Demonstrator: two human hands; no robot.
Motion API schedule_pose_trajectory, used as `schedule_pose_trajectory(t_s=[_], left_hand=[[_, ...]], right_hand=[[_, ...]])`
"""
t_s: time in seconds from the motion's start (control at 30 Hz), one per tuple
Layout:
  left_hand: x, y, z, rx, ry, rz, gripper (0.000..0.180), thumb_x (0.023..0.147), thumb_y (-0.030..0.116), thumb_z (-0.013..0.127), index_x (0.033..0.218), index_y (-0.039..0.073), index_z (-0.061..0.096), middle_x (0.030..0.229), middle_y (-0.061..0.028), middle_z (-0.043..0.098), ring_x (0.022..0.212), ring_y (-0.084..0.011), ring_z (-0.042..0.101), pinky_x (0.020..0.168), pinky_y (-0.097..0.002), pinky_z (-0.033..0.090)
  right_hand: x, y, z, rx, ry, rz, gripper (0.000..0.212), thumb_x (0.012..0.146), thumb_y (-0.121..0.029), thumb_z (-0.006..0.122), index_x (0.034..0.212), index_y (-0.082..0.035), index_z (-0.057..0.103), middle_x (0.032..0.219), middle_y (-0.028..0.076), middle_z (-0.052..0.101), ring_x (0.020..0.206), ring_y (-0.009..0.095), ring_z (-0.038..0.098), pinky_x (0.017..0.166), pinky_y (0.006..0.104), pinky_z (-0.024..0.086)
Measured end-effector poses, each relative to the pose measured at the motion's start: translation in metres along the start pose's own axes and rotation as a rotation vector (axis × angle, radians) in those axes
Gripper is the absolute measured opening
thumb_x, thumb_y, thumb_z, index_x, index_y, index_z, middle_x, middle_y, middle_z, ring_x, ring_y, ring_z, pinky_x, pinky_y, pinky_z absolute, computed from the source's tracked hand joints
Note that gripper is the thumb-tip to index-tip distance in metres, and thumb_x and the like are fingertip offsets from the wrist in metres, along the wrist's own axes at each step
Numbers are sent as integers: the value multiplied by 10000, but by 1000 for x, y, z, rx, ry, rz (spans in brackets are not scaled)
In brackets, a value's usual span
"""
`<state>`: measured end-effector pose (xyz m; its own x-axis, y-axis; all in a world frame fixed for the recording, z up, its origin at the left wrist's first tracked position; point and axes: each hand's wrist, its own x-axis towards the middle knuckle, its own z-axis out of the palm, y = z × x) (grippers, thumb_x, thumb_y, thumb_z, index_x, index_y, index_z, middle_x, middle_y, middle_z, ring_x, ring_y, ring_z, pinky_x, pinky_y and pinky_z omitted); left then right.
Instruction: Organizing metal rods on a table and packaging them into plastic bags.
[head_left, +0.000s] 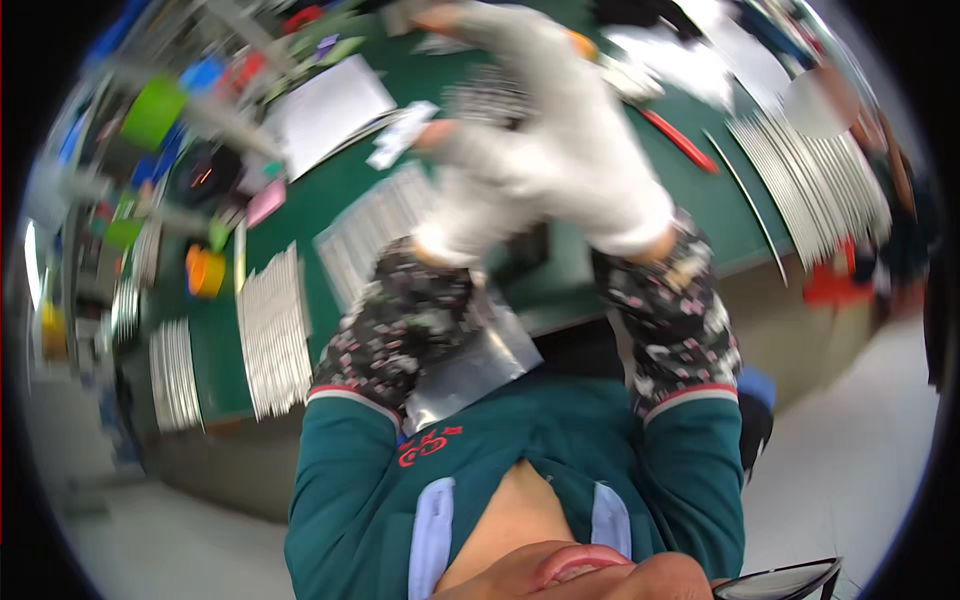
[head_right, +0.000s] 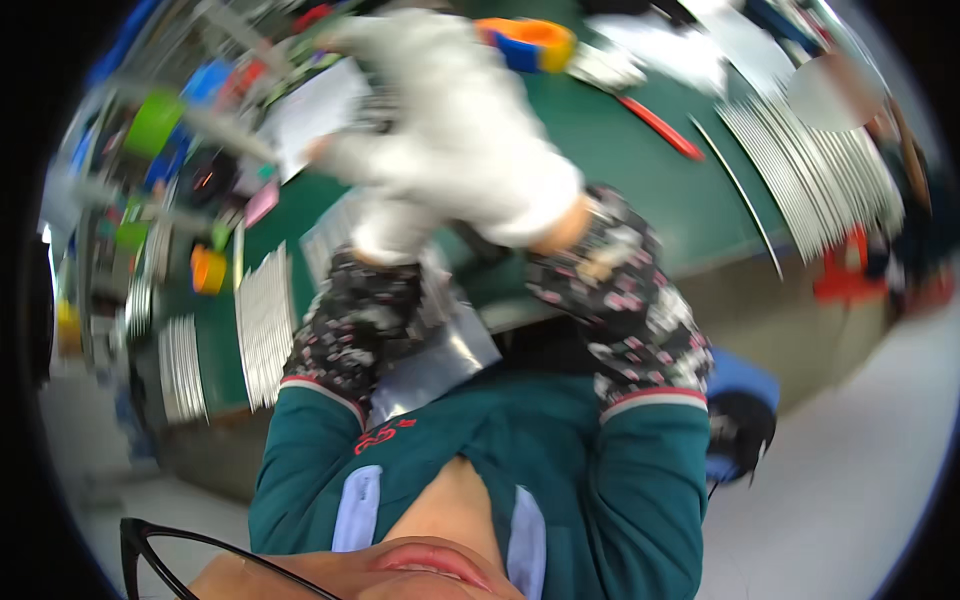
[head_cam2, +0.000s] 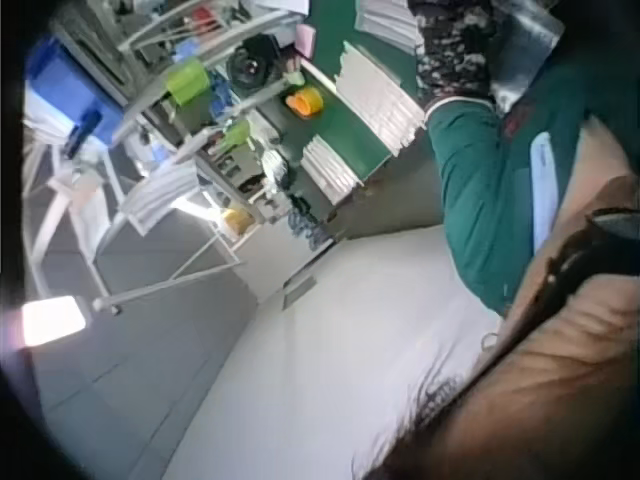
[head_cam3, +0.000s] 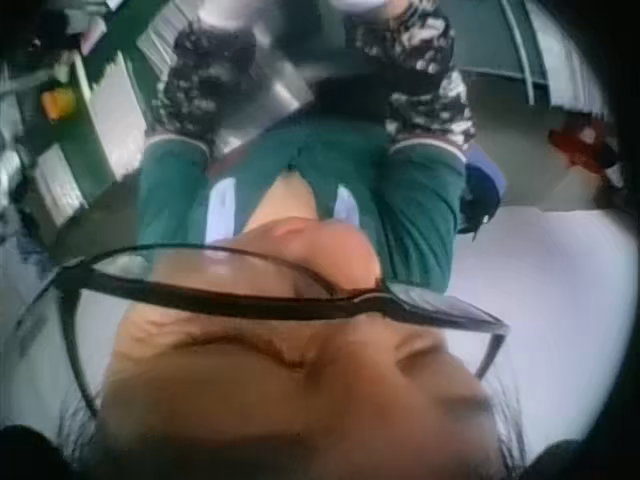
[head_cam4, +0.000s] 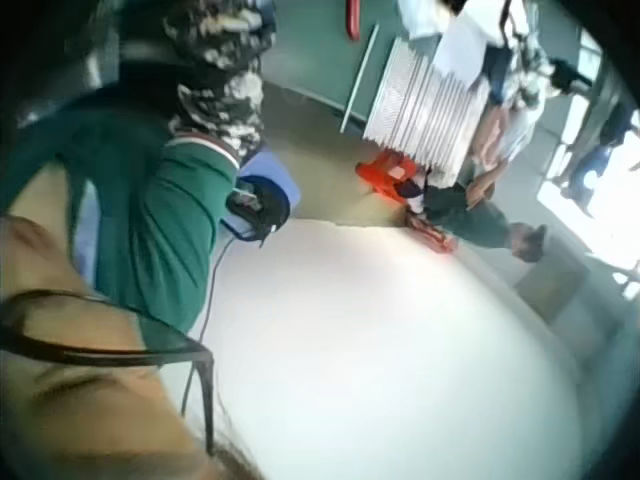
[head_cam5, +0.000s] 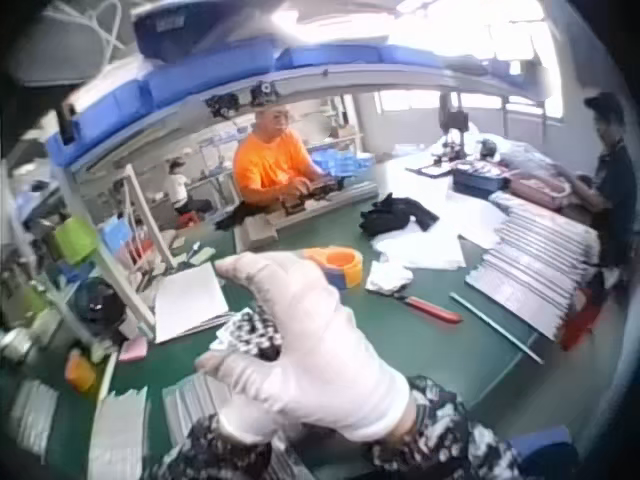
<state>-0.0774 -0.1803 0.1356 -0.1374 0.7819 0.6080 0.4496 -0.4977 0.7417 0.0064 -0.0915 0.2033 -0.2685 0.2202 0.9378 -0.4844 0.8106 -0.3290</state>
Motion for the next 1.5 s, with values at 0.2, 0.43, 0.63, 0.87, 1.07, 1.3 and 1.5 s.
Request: schedule_pose_trajectory(t_s=[0.2, 0.43, 0.63, 0.87, 1.07, 1.3, 1.5], left_hand=[[-3, 1, 20, -376, 267, -293, 537, 742, -17, 730, 1201, 73, 466, 985, -51, 577, 933, -183, 594, 817, -347, 507], [-10, -11, 5, -530, 95, -338, 467, 837, -48, 620, 1205, 145, 406, 952, -38, 527, 931, -202, 522, 943, -367, 436], [-16, -14, 4, -523, 198, -360, 456, 820, -43, 637, 1195, 128, 441, 946, -26, 534, 891, -189, 503, 924, -371, 423], [-21, -26, -7, -456, 212, -369, 446, 830, 6, 646, 1195, 165, 444, 918, 8, 493, 895, -170, 525, 994, -382, 417], [-26, -32, -11, -362, 241, -395, 347, 838, 110, 669, 1160, 80, 542, 1022, -60, 617, 1011, -219, 580, 973, -422, 459], [-26, -38, -13, -324, 282, -332, 357, 817, 130, 686, 1134, 8, 578, 1032, -135, 659, 976, -269, 641, 943, -437, 498], [-25, -26, 24, -416, 229, -374, 390, 829, 12, 639, 1157, 144, 476, 937, -35, 605, 939, -216, 576, 960, -415, 445]], right_hand=[[-118, -32, -86, -42, 423, 223, 306, 835, -130, 687, 1071, 33, 580, 879, 117, 621, 761, 193, 635, 669, 298, 519], [-357, -64, -144, -531, 433, 964, 62, 812, -106, 604, 844, -78, 650, 757, 130, 641, 709, 330, 637, 639, 419, 512], [-509, -142, -187, -900, 329, 1417, 104, 847, -167, 598, 911, -99, 644, 817, 148, 652, 783, 359, 636, 685, 441, 512], [-580, -229, -168, -969, 66, 1858, 179, 852, -239, 588, 893, -83, 666, 872, 134, 670, 873, 345, 626, 760, 481, 489], [-571, -266, -169, -929, -344, 1872, 242, 849, -316, 582, 919, -90, 637, 922, 95, 632, 933, 293, 592, 777, 464, 466], [-575, -257, -176, -857, -333, 1961, 252, 824, -321, 593, 908, -85, 624, 925, 87, 617, 932, 277, 591, 771, 439, 482], [-583, -258, -184, -858, -380, 1965, 243, 815, -323, 622, 922, -105, 626, 938, 66, 624, 921, 266, 604, 757, 423, 494]])
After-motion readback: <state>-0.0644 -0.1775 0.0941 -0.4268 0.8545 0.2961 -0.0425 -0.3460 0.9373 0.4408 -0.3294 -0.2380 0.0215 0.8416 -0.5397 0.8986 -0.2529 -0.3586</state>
